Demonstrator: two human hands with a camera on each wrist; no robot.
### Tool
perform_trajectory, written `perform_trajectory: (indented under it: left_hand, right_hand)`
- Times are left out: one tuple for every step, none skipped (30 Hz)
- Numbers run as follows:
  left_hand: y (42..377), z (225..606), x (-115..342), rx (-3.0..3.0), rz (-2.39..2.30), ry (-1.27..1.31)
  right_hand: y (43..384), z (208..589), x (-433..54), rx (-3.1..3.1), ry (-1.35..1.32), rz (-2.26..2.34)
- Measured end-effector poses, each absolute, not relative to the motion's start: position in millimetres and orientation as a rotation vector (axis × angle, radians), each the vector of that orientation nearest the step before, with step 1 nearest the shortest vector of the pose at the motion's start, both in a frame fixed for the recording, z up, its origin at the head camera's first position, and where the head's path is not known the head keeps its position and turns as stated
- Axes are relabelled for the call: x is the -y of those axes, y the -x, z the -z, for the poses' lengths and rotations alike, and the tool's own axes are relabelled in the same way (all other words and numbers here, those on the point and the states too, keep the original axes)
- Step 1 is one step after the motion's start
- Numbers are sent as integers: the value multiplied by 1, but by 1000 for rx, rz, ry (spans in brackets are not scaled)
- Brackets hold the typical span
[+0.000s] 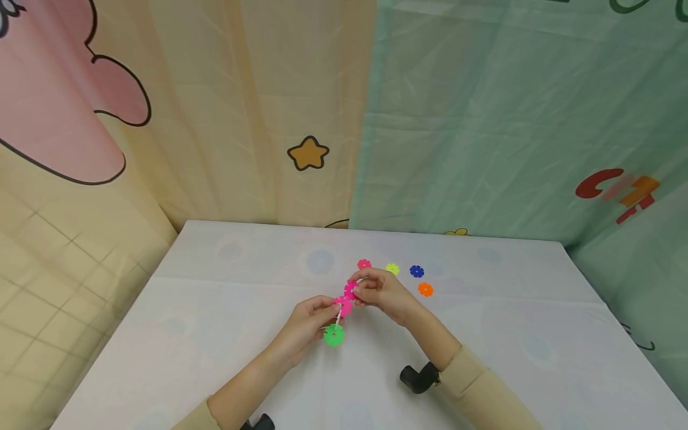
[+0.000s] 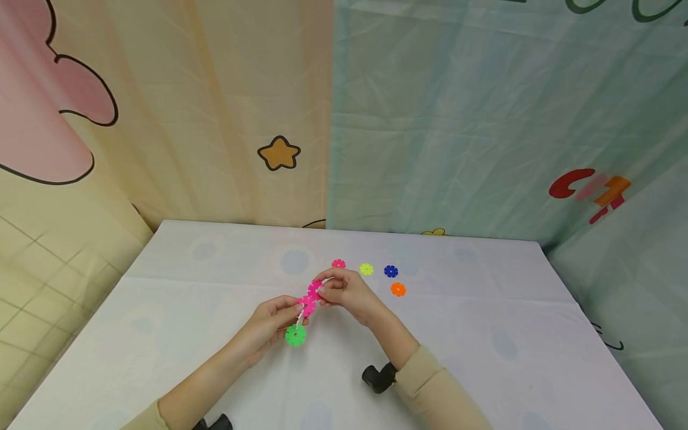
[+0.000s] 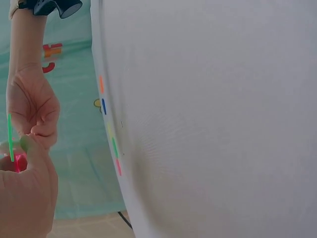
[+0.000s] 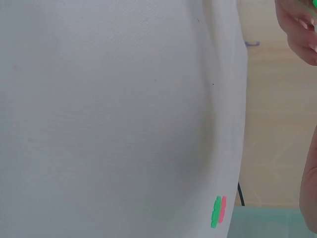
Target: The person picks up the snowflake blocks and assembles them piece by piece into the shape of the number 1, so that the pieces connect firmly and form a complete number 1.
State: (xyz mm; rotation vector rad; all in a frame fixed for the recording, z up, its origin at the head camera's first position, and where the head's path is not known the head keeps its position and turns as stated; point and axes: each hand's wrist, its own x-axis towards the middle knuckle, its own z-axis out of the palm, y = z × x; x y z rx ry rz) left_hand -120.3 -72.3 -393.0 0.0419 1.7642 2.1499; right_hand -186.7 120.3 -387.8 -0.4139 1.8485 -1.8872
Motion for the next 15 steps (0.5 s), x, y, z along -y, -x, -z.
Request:
perform_trajectory:
  left_hand:
    - [120, 393, 72, -1764, -2150, -45]
    - [120, 393, 72, -1764, -2151, -49]
    - [120, 393, 72, -1764, -2153, -55]
    - [120, 393, 72, -1765, -2152, -58]
    - [120, 393, 71, -1766, -2153, -62]
    - [120, 393, 71, -1769, -2153, -63]
    - [120, 393, 71, -1771, -2154, -61]
    - [119, 393, 70, -1775, -2153, -55]
    - [119, 392, 70, -1784, -2151, -48]
    - [119, 392, 69, -1793, -2150, -39]
    - [118, 391, 69, -1801, -2151, -27]
    - [117, 390, 68, -1809, -2152, -15]
    - [116, 389, 68, -1815, -2154, -3]
    - [116, 387, 67, -1823, -2157, 10]
    - [115, 386, 67, -1828, -2161, 21]
  right_hand:
    - [186, 388, -120, -1840, 418, 1896]
    - [186, 388, -120, -1836, 425, 1901]
    - [185, 388, -120, -1834, 434, 1905]
    - [184, 388, -119, -1834, 442, 1907]
    - [184, 388, -119, -1834, 453, 1910]
    - [184, 389, -119, -1839, 470, 1911]
    - [184, 390, -119, -1848, 487, 1910]
    - [184, 390, -119, -1856, 503, 1911]
    - [184, 390, -119, -1863, 514, 1913]
    - [184, 390, -119, -1872, 523, 1915]
    - [183, 390, -119, -1883, 535, 1917]
    - [183, 390, -119, -1894, 547, 1918]
    - [182, 389, -119, -1901, 559, 1922]
    - [181, 388, -118, -1905, 570, 1928]
    - [180, 387, -118, -1907, 584, 1933]
